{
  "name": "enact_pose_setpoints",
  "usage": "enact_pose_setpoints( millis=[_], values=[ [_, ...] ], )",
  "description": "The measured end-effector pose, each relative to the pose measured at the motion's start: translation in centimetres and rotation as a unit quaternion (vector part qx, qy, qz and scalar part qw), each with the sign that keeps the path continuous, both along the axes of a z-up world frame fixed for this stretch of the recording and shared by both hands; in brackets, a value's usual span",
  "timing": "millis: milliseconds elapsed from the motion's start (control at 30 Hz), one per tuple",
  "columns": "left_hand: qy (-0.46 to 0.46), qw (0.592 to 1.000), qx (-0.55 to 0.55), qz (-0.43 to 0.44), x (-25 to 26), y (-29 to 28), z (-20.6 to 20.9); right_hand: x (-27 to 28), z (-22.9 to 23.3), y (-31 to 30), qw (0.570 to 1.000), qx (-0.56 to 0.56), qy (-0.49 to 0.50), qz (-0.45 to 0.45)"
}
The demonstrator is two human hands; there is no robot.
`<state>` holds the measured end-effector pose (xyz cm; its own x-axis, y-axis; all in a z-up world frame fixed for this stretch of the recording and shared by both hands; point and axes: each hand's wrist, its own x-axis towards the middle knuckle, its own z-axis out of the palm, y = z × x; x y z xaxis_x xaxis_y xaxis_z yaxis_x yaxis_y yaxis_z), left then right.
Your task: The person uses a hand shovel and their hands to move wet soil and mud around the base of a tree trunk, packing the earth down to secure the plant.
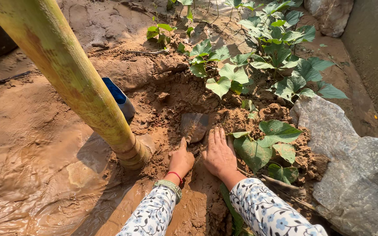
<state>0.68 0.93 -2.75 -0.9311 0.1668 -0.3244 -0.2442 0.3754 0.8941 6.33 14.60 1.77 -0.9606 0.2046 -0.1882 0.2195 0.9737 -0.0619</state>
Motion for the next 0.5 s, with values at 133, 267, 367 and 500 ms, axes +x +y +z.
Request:
enact_pose_setpoints(
  millis=[133,267,367,500],
  values=[
    [0.037,0.998,-0.055,0.001,-1.4,-0.5,0.1,-0.1,0.2,-0.2,1.0,0.0,-0.006,0.002],
    [0.136,0.985,0.004,0.109,-1.5,0.3,-0.2,0.3,0.2,0.0,1.0,0.004,-0.008,0.006],
    [0.121,0.968,0.13,0.176,-2.8,0.9,-1.1,0.0,0.2,-0.1,1.0,0.0,-0.007,0.008],
    [0.095,0.985,-0.144,-0.011,-3.3,-0.1,-2.4,0.1,0.2,0.0,1.0,-0.009,0.003,0.007]
  ],
)
